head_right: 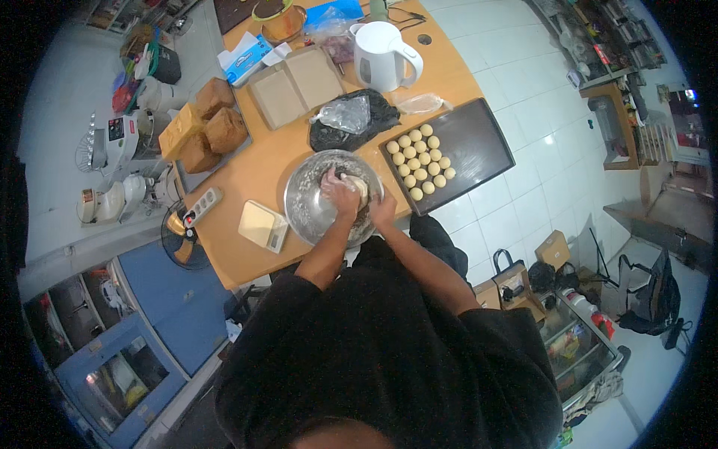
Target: The person kneads dough in a metal bowl, weighs portions on a digital scale, and shapes dough balls by hand.
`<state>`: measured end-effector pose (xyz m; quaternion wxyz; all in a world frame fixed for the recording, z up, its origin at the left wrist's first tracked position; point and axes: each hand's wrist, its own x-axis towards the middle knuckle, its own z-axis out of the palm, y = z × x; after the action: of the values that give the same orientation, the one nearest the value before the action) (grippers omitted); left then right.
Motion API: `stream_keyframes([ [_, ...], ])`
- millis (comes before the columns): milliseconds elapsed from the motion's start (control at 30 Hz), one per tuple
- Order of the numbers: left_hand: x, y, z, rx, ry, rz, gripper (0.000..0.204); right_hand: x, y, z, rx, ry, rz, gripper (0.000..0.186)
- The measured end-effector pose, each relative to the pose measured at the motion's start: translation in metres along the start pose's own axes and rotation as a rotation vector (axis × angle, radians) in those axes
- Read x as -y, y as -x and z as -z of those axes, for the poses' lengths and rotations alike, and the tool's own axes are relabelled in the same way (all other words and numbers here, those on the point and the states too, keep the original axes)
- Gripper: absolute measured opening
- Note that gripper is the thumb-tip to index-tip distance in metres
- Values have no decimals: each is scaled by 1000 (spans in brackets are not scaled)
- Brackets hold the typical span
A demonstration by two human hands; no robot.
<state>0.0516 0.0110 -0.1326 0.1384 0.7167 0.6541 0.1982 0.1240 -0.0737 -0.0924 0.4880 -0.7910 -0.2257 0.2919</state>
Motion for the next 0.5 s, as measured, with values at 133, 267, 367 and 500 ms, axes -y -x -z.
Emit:
stream_keyframes([
  [133,-5,20,9,200,103,-93,63,3,-6,2,-64,9,66,28],
  [267,5,36,42,512,368,-61,54,12,-20,2,-53,-55,169,28],
  [367,13,53,76,446,246,-143,34,18,-34,4,-59,5,200,29],
  [500,22,61,105,601,268,1,37,19,-40,5,-29,-6,234,30],
])
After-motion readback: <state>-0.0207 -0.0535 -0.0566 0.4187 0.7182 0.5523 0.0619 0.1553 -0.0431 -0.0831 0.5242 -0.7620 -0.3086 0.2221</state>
